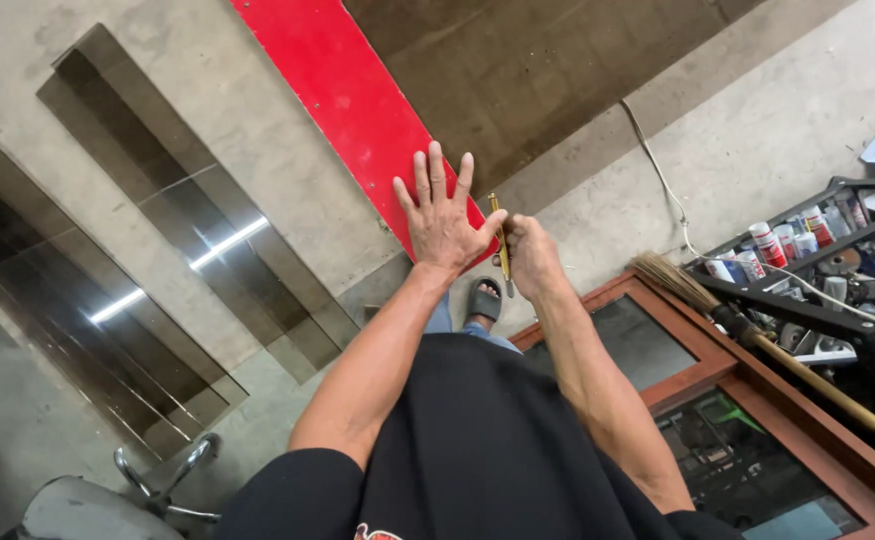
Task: Scoring glass sheets with a glass cutter guided by a straight edge
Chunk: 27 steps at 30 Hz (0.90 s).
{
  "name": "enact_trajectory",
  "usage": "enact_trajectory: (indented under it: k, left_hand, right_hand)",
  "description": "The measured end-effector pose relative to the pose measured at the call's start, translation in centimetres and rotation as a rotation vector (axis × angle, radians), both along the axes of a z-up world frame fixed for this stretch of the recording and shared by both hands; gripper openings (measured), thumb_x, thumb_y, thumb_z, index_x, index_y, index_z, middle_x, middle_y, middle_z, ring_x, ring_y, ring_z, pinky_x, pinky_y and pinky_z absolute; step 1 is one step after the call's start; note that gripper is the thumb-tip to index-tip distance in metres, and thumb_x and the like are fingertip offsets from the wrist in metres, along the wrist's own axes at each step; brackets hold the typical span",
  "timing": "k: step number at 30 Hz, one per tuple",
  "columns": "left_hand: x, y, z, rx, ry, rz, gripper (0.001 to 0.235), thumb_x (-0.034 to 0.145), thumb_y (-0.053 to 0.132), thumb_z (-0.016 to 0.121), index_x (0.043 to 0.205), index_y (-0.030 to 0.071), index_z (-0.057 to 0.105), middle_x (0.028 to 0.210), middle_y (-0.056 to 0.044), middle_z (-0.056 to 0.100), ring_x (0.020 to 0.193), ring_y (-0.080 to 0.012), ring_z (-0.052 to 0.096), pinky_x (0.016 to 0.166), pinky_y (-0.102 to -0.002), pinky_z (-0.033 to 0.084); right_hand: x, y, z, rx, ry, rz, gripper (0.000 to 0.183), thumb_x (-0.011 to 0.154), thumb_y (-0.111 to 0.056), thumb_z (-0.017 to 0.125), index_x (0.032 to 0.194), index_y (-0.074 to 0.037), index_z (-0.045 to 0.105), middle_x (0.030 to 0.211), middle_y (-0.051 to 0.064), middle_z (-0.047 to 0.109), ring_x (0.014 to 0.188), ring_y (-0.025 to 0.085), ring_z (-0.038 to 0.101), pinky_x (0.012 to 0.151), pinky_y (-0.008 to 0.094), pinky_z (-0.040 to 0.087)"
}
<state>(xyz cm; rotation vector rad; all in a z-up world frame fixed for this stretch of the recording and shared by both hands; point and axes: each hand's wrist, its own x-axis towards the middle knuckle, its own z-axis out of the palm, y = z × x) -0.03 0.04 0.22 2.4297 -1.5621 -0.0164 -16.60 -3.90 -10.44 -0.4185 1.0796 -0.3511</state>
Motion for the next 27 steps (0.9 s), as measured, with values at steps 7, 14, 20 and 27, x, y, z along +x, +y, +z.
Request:
enact_trajectory:
  k: [7,14,20,27]
  left_hand:
    - [0.1,0.0,1.1,-0.048,0.057,0.009,0.098,0.077,0.080,0.063,0.156,0.024,0.047,0.169,-0.020,0.025,0.158,-0.0413,0.021,0.121,-0.074,0.011]
    - [-0.1,0.3,0.8,-0.085,0.120,0.019,0.099,0.079,0.085,0.052,0.158,0.026,0.043,0.172,-0.018,0.021,0.160,-0.0396,0.015,0.121,-0.073,0.009]
    - [0.1,0.6,-0.8,-0.156,0.237,0.027,0.099,0.080,0.082,0.056,0.159,0.024,0.041,0.172,-0.019,0.020,0.159,-0.0388,0.018,0.122,-0.071,0.011]
    - [1.1,7.2,1.0,-0.399,0.437,0.476,0.083,0.080,0.035,0.082,0.151,0.009,0.049,0.142,-0.021,0.050,0.132,-0.0411,0.052,0.111,-0.055,0.039]
  right_hand:
    - [2.5,0.2,5.6,-0.218,0.272,-0.069,0.052,0.109,-0.046,0.043,0.087,-0.004,0.065,0.067,0.005,0.050,0.056,0.019,0.050,0.043,0.030,0.040]
    - [2.4,0.0,4.8,-0.246,0.326,-0.157,0.050,0.109,-0.044,0.049,0.084,-0.003,0.060,0.063,0.009,0.050,0.049,0.024,0.053,0.035,0.034,0.040]
    - [4.0,1.2,10.3,-0.113,0.185,-0.063,0.051,0.108,-0.061,0.042,0.095,-0.015,0.060,0.080,0.001,0.050,0.073,0.018,0.051,0.056,0.027,0.038]
    - [2.1,6.7,3.5,0.113,0.081,-0.133,0.032,0.088,-0.032,0.085,0.096,-0.012,0.060,0.076,-0.001,0.062,0.067,0.015,0.058,0.049,0.023,0.035]
